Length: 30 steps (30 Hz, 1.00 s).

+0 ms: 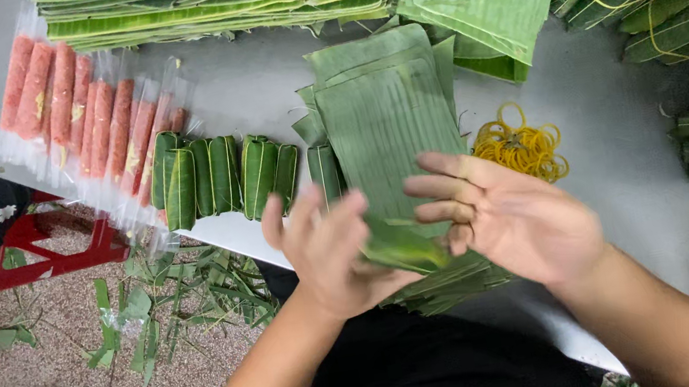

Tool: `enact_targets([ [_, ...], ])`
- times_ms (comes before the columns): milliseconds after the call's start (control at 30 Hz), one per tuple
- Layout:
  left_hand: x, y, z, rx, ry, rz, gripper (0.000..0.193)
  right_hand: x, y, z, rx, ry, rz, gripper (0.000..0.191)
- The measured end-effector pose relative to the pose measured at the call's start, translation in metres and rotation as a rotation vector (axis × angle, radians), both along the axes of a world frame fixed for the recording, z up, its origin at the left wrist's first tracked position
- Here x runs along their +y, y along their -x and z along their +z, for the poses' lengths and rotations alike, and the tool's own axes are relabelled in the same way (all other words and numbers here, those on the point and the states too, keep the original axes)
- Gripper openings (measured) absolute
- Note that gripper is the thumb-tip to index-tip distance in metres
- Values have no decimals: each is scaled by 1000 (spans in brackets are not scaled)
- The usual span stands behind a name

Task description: The person wraps meat rolls in banana leaves. They fold a cut banana leaf piece around a meat roll, roll it into a cylinder, secure it with a yellow rubber band, and place the finished wrapped roll in a row on the table, repeating the cycle for successive rolls.

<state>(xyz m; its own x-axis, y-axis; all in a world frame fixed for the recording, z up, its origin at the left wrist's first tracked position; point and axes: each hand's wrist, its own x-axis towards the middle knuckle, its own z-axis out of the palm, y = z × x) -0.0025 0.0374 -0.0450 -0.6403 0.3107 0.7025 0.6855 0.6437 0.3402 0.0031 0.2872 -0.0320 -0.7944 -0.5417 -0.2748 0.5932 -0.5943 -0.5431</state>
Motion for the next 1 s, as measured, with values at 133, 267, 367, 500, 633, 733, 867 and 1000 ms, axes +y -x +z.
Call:
enact_targets([
  [133, 3, -1, 2, 125, 91, -61, 98, -7, -5, -30, 243, -465, 122, 84],
  [267, 8, 4, 14, -434, -72, -185, 103, 10, -11, -37, 81, -61, 331, 72],
  [367, 12, 8, 22, -487, 40, -131, 107, 10, -17, -32, 177, -204, 284, 68],
  [500, 19, 15, 28, -579, -20, -148, 112, -11, -23, -21, 168, -300, 117, 77],
  [633, 6, 23, 43, -644, -91, -397, 107, -16, -12, -12, 222, -307, 95, 64],
  [733, -16, 26, 61, -682, 35, -480, 104, -14, 3, -5, -88, -407, 290, 51],
  [867, -43, 20, 84, -655, 222, -458, 106, -25, 28, 7, 96, -386, 482, 37],
  [1000, -60, 15, 88, -631, 267, -229, 98, -40, 77, 19, 854, -870, 302, 16],
])
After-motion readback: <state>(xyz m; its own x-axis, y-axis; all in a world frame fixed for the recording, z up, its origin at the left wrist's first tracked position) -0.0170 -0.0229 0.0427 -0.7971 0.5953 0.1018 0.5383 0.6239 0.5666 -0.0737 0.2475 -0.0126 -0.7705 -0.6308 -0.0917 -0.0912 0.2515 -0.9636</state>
